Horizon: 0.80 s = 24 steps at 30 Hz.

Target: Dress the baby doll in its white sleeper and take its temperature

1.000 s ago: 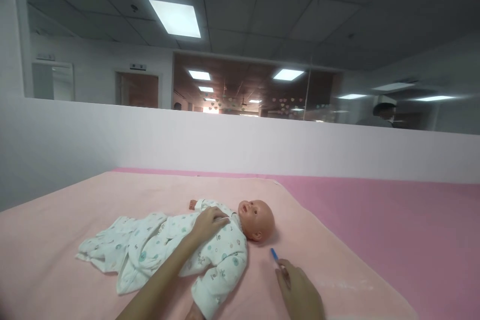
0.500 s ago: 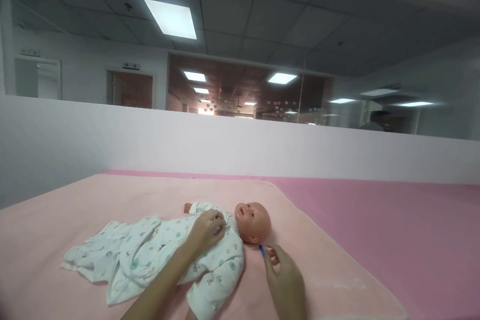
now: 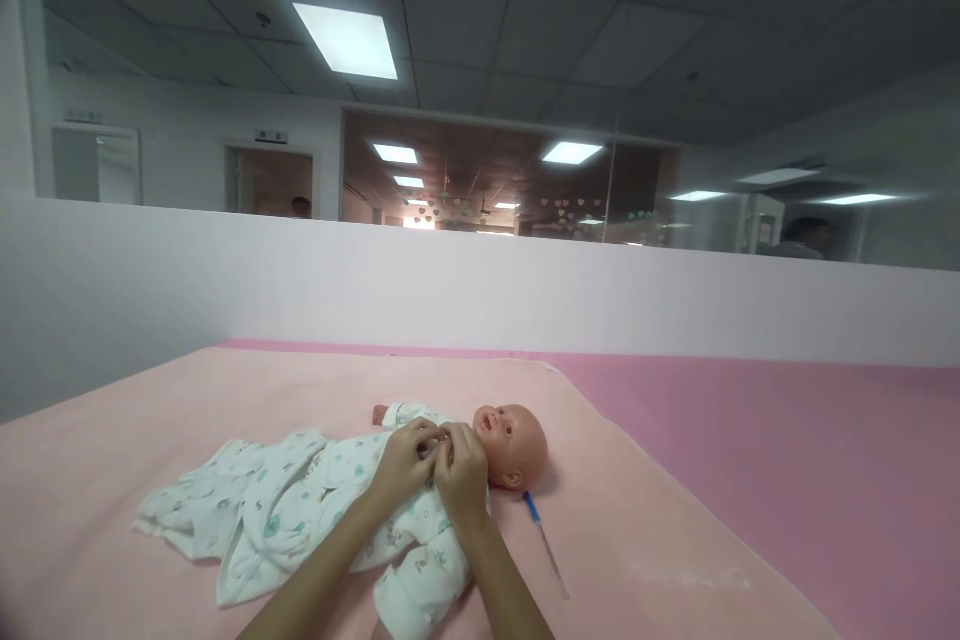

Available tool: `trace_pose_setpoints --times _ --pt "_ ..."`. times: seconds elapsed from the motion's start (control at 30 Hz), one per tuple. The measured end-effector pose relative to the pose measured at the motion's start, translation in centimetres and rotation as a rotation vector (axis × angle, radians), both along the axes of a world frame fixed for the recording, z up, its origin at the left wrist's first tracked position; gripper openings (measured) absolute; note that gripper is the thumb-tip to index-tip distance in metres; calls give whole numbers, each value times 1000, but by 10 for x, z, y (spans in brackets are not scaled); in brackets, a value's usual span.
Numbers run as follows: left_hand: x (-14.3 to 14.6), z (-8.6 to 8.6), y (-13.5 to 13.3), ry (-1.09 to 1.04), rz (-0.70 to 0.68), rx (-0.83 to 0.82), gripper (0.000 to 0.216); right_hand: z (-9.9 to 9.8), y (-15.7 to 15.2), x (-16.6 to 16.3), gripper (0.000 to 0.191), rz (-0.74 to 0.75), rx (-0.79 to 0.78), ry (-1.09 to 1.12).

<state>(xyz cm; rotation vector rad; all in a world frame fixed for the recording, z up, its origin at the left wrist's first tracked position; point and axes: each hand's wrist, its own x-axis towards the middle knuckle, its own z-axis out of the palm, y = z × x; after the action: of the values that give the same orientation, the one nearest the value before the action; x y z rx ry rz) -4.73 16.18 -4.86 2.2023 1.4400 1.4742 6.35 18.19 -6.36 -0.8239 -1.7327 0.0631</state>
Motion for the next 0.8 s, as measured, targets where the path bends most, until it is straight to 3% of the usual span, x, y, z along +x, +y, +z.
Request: trace_pose_setpoints --times 0.2,0.57,0.8 --pt "-3 2 1 -128 46 -57 17 -3 3 1 25 4 93 34" --pt "-7 7 4 -357 -115 -230 18 -9 11 -3 26 -25 86 23" --pt "-7 7 1 -313 -120 -235 19 -12 10 4 21 -30 76 31"
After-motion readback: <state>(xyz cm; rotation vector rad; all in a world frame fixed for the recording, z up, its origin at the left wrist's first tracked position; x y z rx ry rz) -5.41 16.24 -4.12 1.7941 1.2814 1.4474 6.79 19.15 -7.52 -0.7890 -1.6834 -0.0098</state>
